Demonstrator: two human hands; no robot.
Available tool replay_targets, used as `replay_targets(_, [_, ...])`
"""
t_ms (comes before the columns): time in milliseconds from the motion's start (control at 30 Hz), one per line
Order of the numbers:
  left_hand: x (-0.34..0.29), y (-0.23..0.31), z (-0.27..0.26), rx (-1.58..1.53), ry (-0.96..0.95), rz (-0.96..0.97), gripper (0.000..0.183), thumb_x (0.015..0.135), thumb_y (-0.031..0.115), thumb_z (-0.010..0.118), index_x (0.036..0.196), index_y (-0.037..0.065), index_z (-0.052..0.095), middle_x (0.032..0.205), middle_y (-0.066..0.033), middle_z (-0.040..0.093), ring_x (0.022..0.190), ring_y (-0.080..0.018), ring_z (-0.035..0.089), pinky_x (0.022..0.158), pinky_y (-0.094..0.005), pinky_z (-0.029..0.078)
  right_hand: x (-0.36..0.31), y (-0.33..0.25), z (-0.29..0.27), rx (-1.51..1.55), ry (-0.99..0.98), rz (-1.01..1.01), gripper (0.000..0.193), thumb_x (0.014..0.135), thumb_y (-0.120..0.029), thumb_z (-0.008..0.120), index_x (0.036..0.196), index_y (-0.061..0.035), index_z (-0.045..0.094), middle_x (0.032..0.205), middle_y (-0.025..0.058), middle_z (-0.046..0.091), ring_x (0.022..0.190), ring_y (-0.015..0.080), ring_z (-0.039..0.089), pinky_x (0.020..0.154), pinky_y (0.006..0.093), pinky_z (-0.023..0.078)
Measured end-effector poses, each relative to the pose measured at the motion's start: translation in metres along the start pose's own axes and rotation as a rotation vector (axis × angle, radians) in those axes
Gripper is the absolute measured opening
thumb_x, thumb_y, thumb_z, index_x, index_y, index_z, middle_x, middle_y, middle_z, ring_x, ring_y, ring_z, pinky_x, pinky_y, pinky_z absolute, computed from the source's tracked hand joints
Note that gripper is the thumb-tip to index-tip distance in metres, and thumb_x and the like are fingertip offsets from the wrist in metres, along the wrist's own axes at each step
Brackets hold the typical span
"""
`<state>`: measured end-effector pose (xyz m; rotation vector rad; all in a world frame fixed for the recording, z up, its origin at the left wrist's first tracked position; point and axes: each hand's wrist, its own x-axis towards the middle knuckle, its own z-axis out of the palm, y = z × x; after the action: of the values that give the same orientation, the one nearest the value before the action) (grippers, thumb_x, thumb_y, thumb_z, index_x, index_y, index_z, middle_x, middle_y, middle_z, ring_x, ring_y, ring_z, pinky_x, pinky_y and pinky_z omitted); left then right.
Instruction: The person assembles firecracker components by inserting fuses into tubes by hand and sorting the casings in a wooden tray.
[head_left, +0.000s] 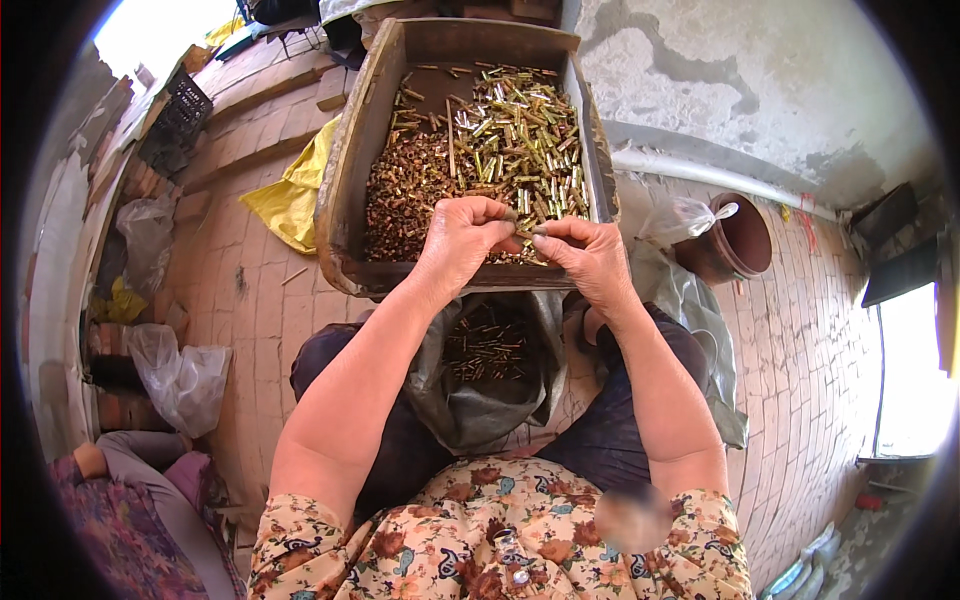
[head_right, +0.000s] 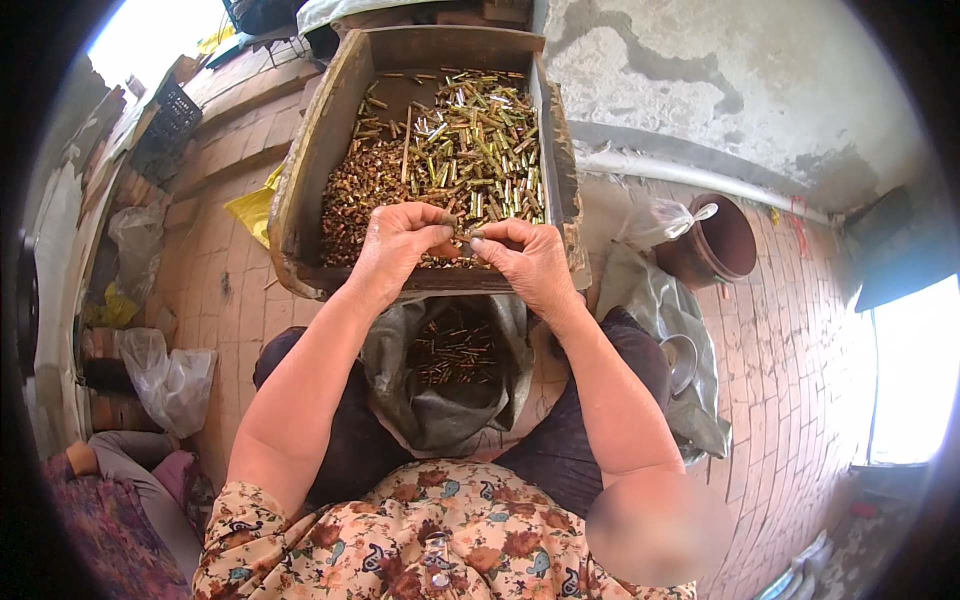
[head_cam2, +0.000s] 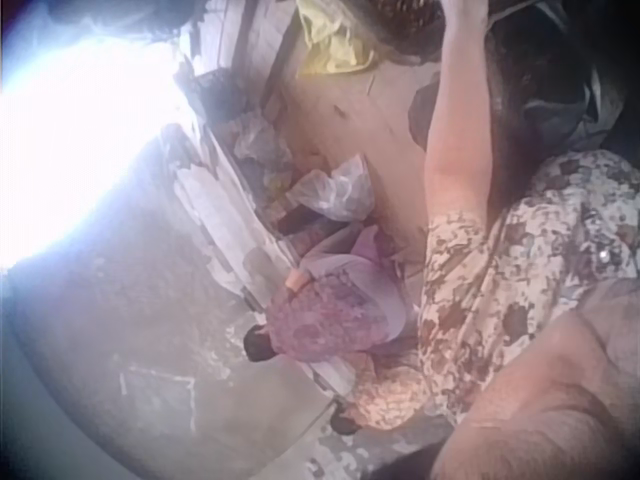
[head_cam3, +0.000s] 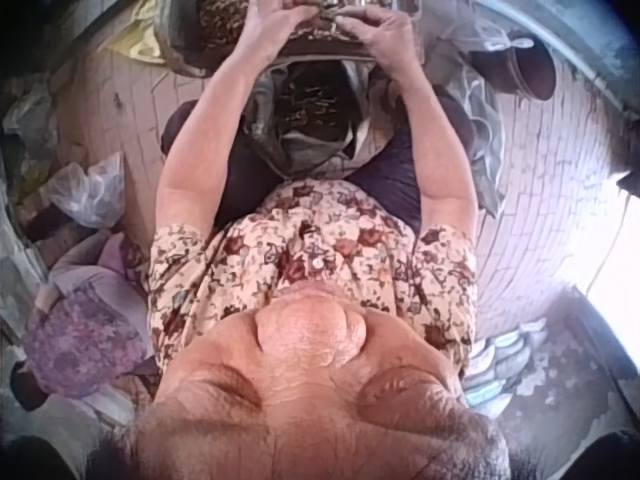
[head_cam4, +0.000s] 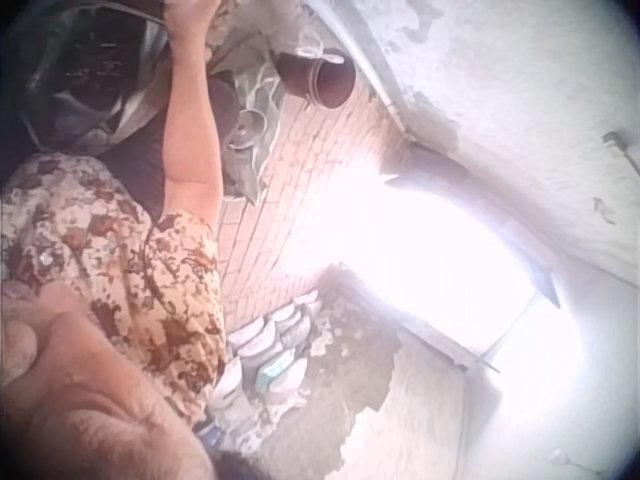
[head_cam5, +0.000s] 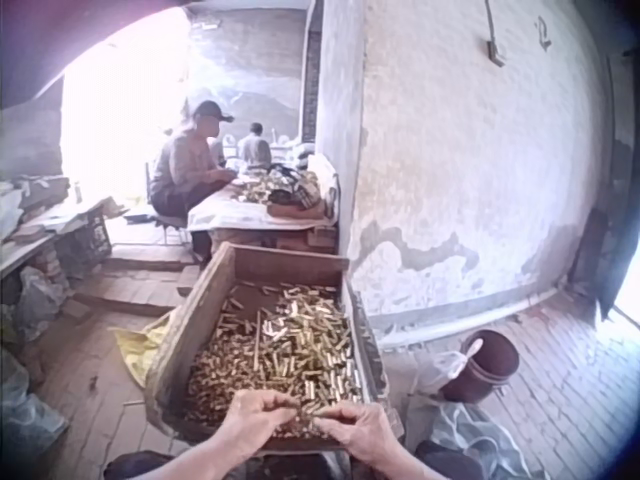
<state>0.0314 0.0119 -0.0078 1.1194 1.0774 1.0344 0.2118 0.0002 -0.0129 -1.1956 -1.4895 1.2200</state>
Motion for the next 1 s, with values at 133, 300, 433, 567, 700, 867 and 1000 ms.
replay_targets(133, [-0.0035, 0.0011, -0.0018, 0.031, 0.0, 0.017, 0.01, 0.082, 0.002, 0.058, 0.09, -0.004, 0.061, 0.076, -0.007, 0.064, 0.067, -0.0136, 0.063, 0.064, -0.0233, 0.05, -0.0012, 0.0003, 0.0044, 0.111, 0.024, 0.018, 0.015, 0.079, -0.009, 0.068, 0.089, 0.0012, 0.067, 0.072, 0.0029, 0.064, 0.064, 0.0064, 0.057, 0.059, 0.0204, 0.047])
replay_targets(300, [-0.0068, 0.0043, -0.0031, -0.084, -0.014, 0.031, 0.01, 0.081, 0.004, 0.06, 0.089, -0.003, 0.062, 0.074, -0.0061, 0.063, 0.065, -0.0126, 0.062, 0.064, -0.0231, 0.05, 0.0014, -0.0007, 0.0029, 0.274, 0.02, 0.091, 0.014, 0.08, -0.009, 0.068, 0.089, 0.0012, 0.066, 0.072, 0.0033, 0.064, 0.063, 0.0073, 0.058, 0.059, 0.0202, 0.048])
replay_targets(433, [-0.0069, 0.0048, -0.0019, -0.136, -0.012, 0.031, 0.011, 0.081, 0.006, 0.061, 0.09, -0.001, 0.062, 0.074, -0.0053, 0.063, 0.064, -0.0118, 0.061, 0.064, -0.0232, 0.05, 0.0011, -0.0001, 0.0025, 0.366, 0.059, 0.116, 0.013, 0.08, -0.008, 0.068, 0.088, 0.0013, 0.066, 0.072, 0.0035, 0.064, 0.063, 0.0082, 0.059, 0.06, 0.0204, 0.05])
replay_targets(567, [-0.0074, 0.0042, -0.002, -0.116, -0.012, 0.033, 0.011, 0.081, 0.007, 0.062, 0.09, -0.001, 0.062, 0.074, -0.0052, 0.063, 0.064, -0.0118, 0.061, 0.062, -0.0231, 0.049, 0.001, 0.0019, 0.0021, 0.39, 0.069, 0.105, 0.013, 0.079, -0.009, 0.069, 0.087, 0.0012, 0.066, 0.072, 0.0037, 0.064, 0.063, 0.0084, 0.059, 0.061, 0.0204, 0.05])
replay_targets(700, [-0.0094, 0.0049, -0.0001, -0.157, -0.022, 0.023, 0.007, 0.083, 0.004, 0.058, 0.087, -0.002, 0.061, 0.072, -0.0067, 0.063, 0.062, -0.0113, 0.06, 0.061, -0.0225, 0.049, -0.0005, -0.0002, 0.0033, 0.419, 0.064, 0.11, 0.013, 0.079, -0.008, 0.069, 0.087, 0.0012, 0.066, 0.073, 0.0041, 0.064, 0.064, 0.0088, 0.06, 0.061, 0.0207, 0.05])
replay_targets(867, [-0.0094, 0.0032, -0.0019, -0.205, -0.059, 0.014, 0.009, 0.083, 0.006, 0.059, 0.086, -0.002, 0.061, 0.071, -0.0068, 0.062, 0.06, -0.0116, 0.059, 0.059, -0.0227, 0.048, -0.0008, 0.0005, 0.0053, 0.463, 0.083, 0.101, 0.013, 0.079, -0.008, 0.069, 0.088, 0.0011, 0.065, 0.073, 0.0043, 0.064, 0.064, 0.009, 0.06, 0.061, 0.0208, 0.05])
replay_targets(1000, [-0.0082, 0.0019, -0.0034, -0.236, -0.085, 0.02, 0.008, 0.083, 0.006, 0.058, 0.086, -0.001, 0.061, 0.071, -0.0069, 0.062, 0.058, -0.0118, 0.058, 0.057, -0.0224, 0.047, -0.0017, -0.0013, 0.0071, 0.44, 0.099, 0.079, 0.013, 0.079, -0.008, 0.069, 0.088, 0.001, 0.065, 0.073, 0.0043, 0.065, 0.065, 0.0089, 0.06, 0.061, 0.0207, 0.05])
